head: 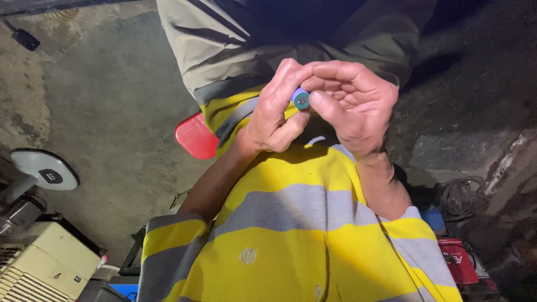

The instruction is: The person applies circular insulation stickers to the ends of cylindrical batteries by peeling them from a sheet and pressing them onto each battery terminal.

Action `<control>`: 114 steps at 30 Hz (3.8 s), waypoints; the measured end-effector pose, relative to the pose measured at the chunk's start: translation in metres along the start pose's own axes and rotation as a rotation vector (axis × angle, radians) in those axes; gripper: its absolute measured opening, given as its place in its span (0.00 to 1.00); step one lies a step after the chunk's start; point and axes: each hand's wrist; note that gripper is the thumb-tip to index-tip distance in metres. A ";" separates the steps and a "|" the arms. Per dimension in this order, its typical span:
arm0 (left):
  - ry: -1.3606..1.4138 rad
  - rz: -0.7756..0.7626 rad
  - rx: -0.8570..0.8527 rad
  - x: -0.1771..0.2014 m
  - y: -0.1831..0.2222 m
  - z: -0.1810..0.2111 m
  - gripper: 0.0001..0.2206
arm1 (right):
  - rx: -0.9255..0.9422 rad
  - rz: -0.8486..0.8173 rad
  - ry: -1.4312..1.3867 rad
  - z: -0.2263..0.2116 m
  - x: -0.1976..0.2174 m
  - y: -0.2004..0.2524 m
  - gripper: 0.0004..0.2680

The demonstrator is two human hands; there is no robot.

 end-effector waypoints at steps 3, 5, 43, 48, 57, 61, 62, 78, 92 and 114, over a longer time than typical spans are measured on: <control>-0.067 -0.007 -0.028 0.000 -0.003 0.000 0.20 | -0.065 -0.010 -0.003 0.000 0.004 0.000 0.15; -0.095 -0.006 -0.039 -0.001 -0.004 0.001 0.20 | -0.012 -0.011 -0.006 -0.001 0.000 -0.002 0.13; -0.124 0.005 0.032 0.016 -0.005 0.024 0.28 | 0.087 -0.169 -0.054 0.018 0.007 -0.021 0.01; -0.241 0.090 -0.050 0.059 -0.046 0.085 0.26 | -0.016 0.043 -0.419 0.030 0.004 -0.016 0.06; -0.785 0.206 -0.116 0.100 -0.150 0.132 0.21 | -0.139 0.178 -0.244 0.019 0.021 -0.017 0.13; -0.877 0.199 -0.039 0.092 -0.175 0.110 0.20 | -0.274 0.161 -0.069 -0.002 0.017 -0.017 0.10; -0.921 0.209 -0.049 0.091 -0.180 0.103 0.18 | -0.118 0.070 -0.016 -0.001 0.019 -0.017 0.08; -0.953 -0.003 -0.173 0.152 -0.181 0.090 0.33 | 0.006 0.088 -0.060 0.049 0.043 -0.025 0.05; -0.752 -0.168 -0.035 0.160 -0.222 0.101 0.37 | -0.083 0.156 -0.104 0.066 0.048 -0.037 0.06; -1.302 -0.371 -0.527 0.162 -0.256 0.109 0.23 | -0.067 0.211 -0.204 0.079 0.063 -0.037 0.05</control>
Point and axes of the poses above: each hand's wrist, its own y-axis away from the middle knuckle, its own x-axis out of the back of the hand, z = x × y, and after that the axes turned 5 degrees about y, right-handed
